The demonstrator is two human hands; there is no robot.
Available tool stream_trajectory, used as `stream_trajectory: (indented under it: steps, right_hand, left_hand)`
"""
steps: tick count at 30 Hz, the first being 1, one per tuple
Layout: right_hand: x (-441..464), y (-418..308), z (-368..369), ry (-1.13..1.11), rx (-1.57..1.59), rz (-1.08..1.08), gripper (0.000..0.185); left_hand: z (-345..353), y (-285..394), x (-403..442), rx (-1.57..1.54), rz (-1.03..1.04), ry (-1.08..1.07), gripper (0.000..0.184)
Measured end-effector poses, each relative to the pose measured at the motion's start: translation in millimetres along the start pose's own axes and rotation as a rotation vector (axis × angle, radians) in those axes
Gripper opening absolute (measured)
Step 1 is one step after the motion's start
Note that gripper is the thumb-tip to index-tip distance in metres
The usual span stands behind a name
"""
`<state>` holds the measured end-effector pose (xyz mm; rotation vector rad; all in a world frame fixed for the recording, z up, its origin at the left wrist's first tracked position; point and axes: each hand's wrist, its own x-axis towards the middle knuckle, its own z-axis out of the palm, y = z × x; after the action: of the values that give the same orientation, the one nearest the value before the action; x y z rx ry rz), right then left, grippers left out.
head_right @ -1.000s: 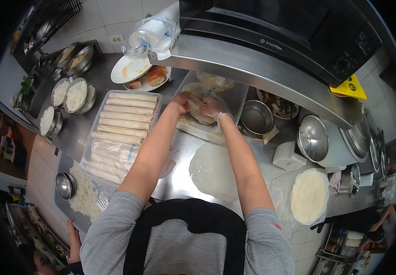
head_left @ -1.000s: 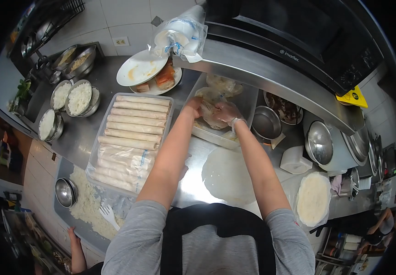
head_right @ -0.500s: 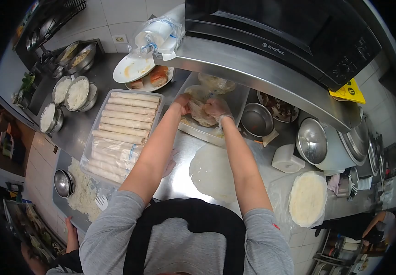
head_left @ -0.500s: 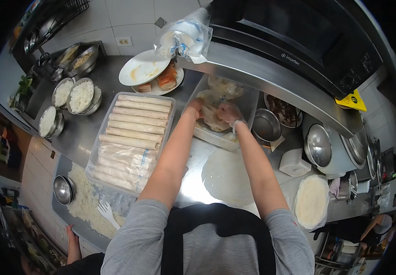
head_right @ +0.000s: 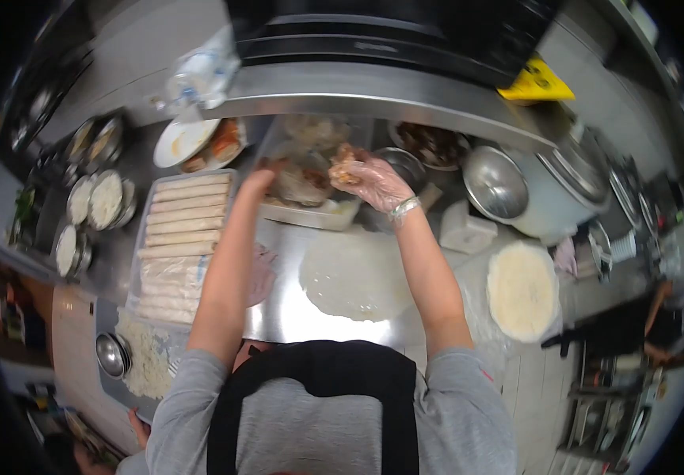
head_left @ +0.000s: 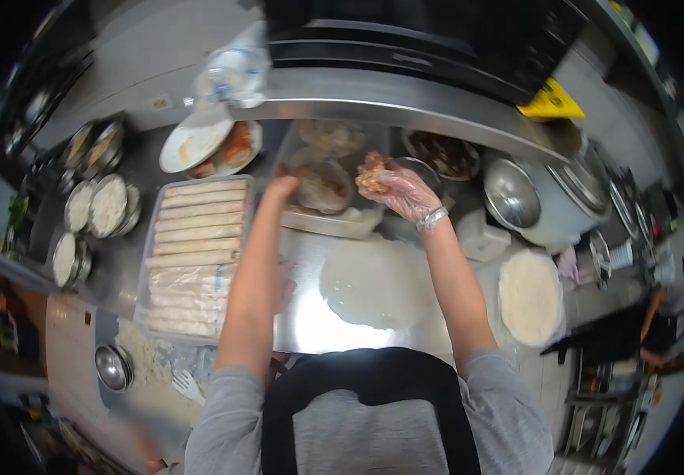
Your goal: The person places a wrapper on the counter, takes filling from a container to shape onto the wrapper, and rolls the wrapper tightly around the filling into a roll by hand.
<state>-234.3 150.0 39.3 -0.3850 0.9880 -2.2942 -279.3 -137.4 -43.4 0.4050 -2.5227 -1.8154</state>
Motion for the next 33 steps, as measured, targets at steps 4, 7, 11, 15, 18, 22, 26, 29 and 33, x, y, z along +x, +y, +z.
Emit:
stream_trajectory:
  steps: [4,7,11,15,18,22,26,29,33]
  right_hand:
    - [-96,-41,27,0.102,-0.657,-0.327,0.047]
    - [-151,-89,27,0.463,-1.203,-0.519,0.035]
    - [-181,-144,6,0.813,-1.634,-0.384,0.039]
    - [-165,-160,-72,0.695,-1.992,-0.095,0.033]
    - [-167,-163,-69,0.732,-2.191,0.041,0.026]
    - [-172,-166,-65,0.504,-2.215,0.047,0.021]
    - [-176,-175,-80,0.314,-2.058,-0.287,0.031]
    - [-186,-187,-67,0.436,-1.951,-0.527,0.039]
    - [-204,-199,-54,0.486,-1.756,-0.442,0.037]
  left_hand:
    - [-3,22,-65,-0.159,0.27,0.237,0.07]
    - [7,12,-130,-0.183,0.4,0.317,0.059]
    - [25,-3,-186,-0.04,0.336,0.275,0.045]
    - [21,-23,-206,0.19,0.399,0.308,0.036]
    - [14,-36,-219,0.353,0.401,0.428,0.036]
    - [13,-85,-214,0.786,0.304,0.527,0.037]
    - [27,-93,-222,0.973,0.218,0.581,0.037]
    - [22,-101,-220,0.945,0.26,0.591,0.033]
    - [13,-110,-212,0.893,0.334,0.615,0.022]
